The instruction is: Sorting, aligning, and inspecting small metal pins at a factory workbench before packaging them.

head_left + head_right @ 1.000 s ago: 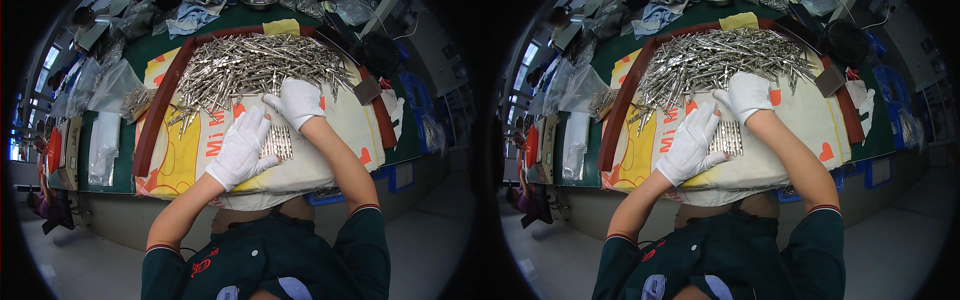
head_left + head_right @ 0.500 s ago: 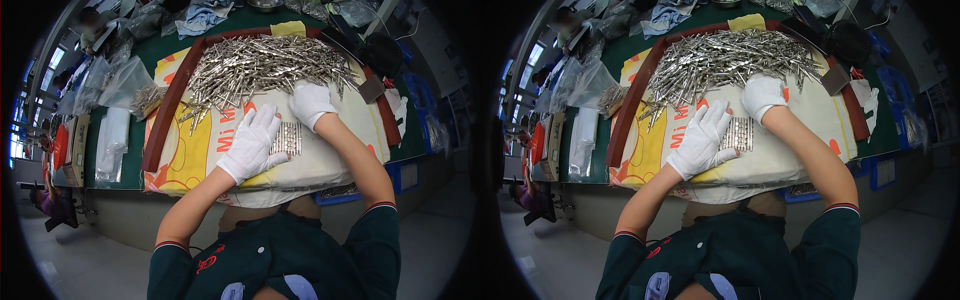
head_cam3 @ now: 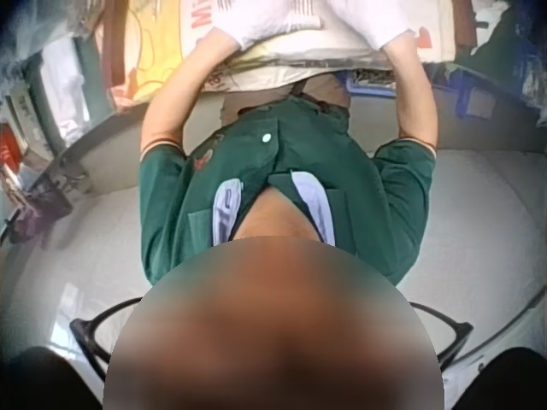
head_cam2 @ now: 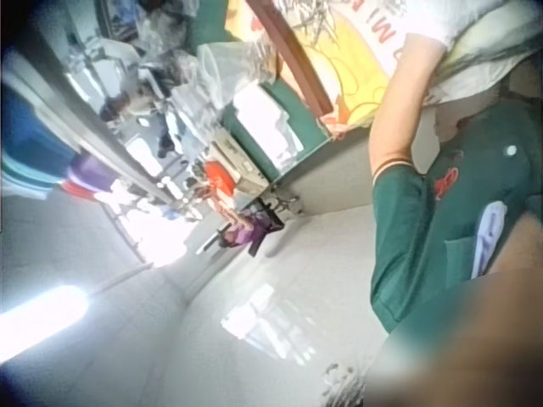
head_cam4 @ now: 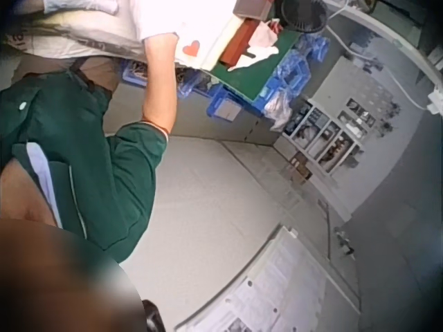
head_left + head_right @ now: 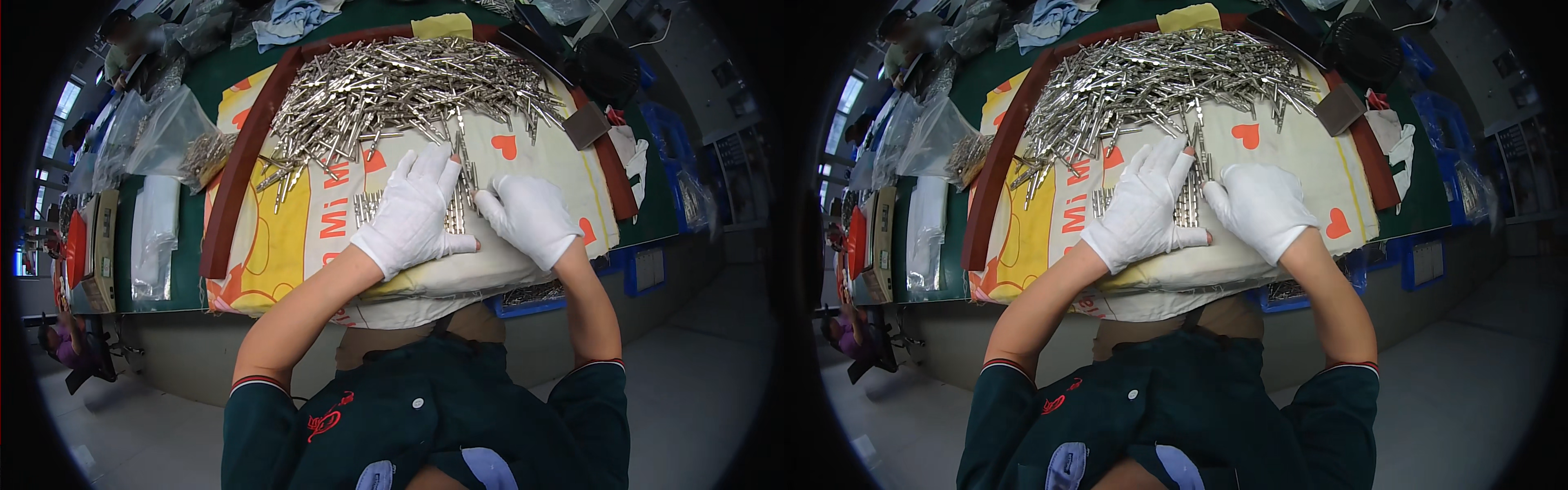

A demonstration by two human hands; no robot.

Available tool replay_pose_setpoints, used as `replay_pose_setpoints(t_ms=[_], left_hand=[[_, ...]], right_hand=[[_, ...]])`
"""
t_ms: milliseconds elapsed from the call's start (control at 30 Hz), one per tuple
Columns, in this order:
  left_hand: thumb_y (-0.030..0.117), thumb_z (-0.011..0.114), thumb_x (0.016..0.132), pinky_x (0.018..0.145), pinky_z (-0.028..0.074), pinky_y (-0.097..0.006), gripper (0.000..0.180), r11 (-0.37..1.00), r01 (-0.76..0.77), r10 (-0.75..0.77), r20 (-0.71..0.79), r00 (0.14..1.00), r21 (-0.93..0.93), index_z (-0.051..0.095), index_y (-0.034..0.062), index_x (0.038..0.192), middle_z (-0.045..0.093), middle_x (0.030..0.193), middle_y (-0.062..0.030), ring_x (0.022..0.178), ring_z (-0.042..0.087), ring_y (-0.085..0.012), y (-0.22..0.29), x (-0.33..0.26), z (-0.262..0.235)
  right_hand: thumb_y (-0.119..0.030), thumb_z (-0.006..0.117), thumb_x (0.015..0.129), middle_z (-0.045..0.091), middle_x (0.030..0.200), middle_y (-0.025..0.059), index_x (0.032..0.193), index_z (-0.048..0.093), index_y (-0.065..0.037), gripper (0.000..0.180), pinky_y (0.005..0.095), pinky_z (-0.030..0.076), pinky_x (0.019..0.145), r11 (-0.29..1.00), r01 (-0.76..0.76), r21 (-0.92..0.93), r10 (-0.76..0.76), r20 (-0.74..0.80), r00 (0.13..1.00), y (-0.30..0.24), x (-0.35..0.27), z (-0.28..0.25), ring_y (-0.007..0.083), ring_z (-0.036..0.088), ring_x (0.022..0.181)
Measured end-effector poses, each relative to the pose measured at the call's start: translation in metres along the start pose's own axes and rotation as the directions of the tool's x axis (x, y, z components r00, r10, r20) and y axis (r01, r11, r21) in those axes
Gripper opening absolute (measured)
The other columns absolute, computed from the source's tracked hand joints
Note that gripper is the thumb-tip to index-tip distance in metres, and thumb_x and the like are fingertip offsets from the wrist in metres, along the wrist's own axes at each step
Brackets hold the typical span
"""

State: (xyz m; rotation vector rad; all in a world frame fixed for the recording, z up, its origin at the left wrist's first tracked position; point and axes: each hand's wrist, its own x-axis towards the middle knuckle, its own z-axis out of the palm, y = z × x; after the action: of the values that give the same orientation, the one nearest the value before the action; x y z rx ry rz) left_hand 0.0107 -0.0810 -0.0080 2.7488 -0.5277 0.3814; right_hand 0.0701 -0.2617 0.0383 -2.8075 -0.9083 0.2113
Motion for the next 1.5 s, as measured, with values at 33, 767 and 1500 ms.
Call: replay_pose_setpoints(t_ms=[33,767,1500], left_hand=[[0.068,0.065,0.070,0.111,0.027,-0.051,0.102,1.000,-0.016,0.017,0.033,0.999,-0.012,0.043,-0.0099,0.131,0.042,0.136,-0.0306,0.130,0.038,-0.0424,0.001,0.001,0.001],[0.042,0.068,0.079,0.107,0.033,-0.049,0.076,0.983,-0.066,0.073,0.034,0.997,-0.171,0.043,-0.0045,0.134,0.042,0.135,-0.0265,0.124,0.042,-0.0429,0.024,-0.001,0.003],[0.040,0.076,0.070,0.099,0.039,-0.049,0.079,0.994,-0.091,0.089,-0.039,0.995,-0.067,0.047,-0.0025,0.130,0.047,0.128,-0.0232,0.116,0.048,-0.0403,0.021,-0.003,-0.003]], right_hand=[[-0.032,0.054,0.088,0.065,0.069,0.0182,0.076,0.065,-0.002,0.034,0.0456,0.050,0.065,0.996,0.002,0.086,-0.005,0.034,0.999,0.008,-0.005,-0.004,0.0365,0.065,0.068],[-0.042,0.066,0.072,0.067,0.076,0.0227,0.077,0.072,0.000,0.042,0.0439,0.053,0.070,0.999,-0.035,0.018,0.034,0.049,0.998,0.000,0.094,-0.007,0.0381,0.067,0.073],[-0.017,0.064,0.079,0.058,0.054,0.0044,0.071,0.061,0.000,0.018,0.0220,0.042,0.039,0.687,-0.302,0.661,0.030,0.390,0.920,0.074,0.053,-0.031,0.0088,0.054,0.042]])
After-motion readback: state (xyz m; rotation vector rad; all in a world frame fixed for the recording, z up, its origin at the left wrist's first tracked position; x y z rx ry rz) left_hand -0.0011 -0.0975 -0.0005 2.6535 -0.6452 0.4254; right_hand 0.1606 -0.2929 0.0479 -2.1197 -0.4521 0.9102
